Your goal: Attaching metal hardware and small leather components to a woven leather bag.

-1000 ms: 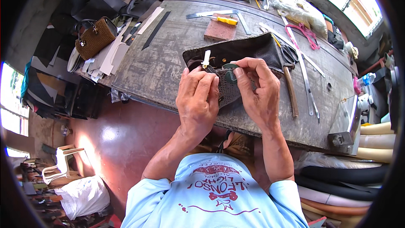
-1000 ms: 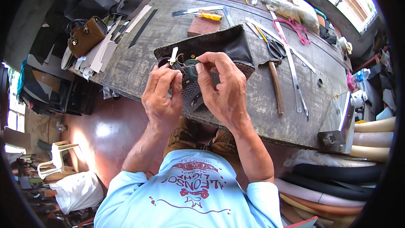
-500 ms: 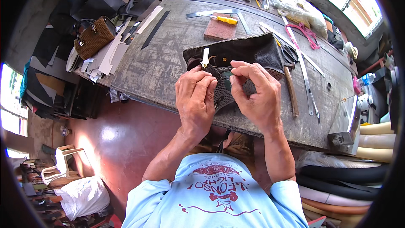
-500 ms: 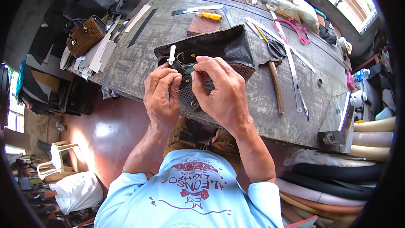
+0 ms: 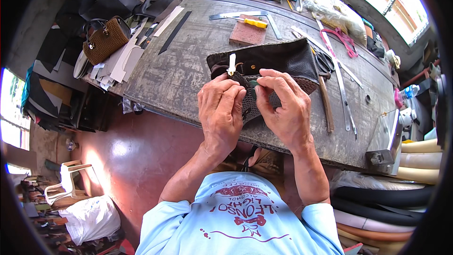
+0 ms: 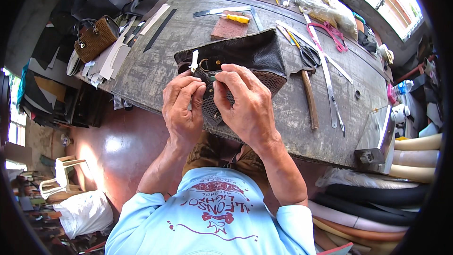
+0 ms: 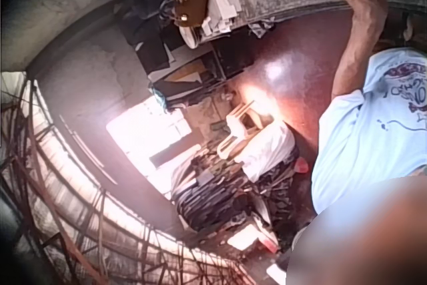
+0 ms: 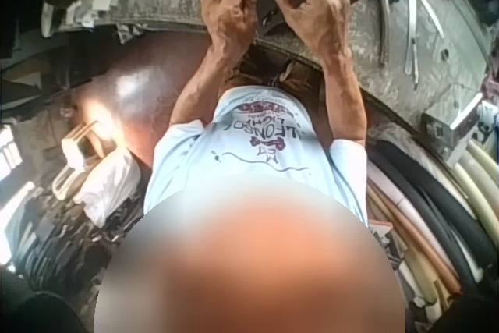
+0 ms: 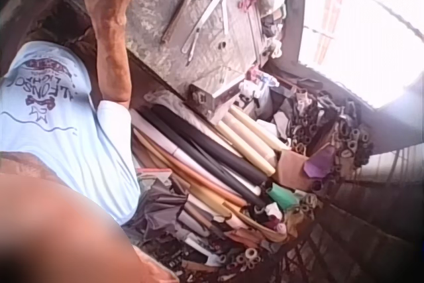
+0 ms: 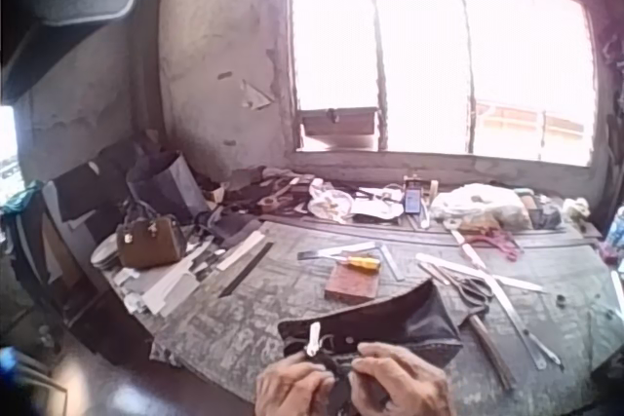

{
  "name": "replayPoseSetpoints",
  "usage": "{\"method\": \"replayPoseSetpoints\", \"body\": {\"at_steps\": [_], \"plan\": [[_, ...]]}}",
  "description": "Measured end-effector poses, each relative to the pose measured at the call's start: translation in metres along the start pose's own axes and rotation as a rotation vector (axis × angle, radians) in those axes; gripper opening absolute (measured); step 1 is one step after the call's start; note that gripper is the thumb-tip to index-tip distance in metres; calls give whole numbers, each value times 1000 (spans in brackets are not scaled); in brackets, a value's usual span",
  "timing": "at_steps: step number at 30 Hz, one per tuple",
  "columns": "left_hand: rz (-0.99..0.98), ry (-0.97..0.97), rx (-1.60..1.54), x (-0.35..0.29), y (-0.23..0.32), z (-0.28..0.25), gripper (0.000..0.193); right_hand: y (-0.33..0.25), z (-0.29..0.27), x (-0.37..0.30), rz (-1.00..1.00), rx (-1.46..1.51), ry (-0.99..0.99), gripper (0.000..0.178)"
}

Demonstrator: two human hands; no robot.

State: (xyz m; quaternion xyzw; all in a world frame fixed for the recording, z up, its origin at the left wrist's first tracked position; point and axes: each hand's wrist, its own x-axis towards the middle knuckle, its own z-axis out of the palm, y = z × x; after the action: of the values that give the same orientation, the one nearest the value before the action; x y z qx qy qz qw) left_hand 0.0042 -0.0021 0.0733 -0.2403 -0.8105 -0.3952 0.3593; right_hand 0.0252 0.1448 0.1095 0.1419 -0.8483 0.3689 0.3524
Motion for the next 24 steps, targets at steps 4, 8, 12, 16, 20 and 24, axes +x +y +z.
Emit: {"method": "replayPoseSetpoints", "body": {"at_steps": [4, 8, 12, 16, 20, 24], "plan": [[-13, -3, 24, 2, 3, -2, 9, 0, 1, -1, -6, -12, -4, 19], [-25, -13, 21, 2, 3, -2, 8, 1, 1, 0, -17, -9, -9, 20], [2, -41, 26, 0, 1, -3, 9, 1, 1, 0, -9, 8, 1, 20], [65, -105, 25, 0, 4, -10, 15, 3, -2, 2, 51, 107, 68, 20], [84, -93, 16, -1, 0, -9, 23, 6, 1, -2, 107, 184, 98, 21], [76, -51, -7, -1, -4, -3, 28, 5, 4, -2, 200, 292, 129, 18]]}}
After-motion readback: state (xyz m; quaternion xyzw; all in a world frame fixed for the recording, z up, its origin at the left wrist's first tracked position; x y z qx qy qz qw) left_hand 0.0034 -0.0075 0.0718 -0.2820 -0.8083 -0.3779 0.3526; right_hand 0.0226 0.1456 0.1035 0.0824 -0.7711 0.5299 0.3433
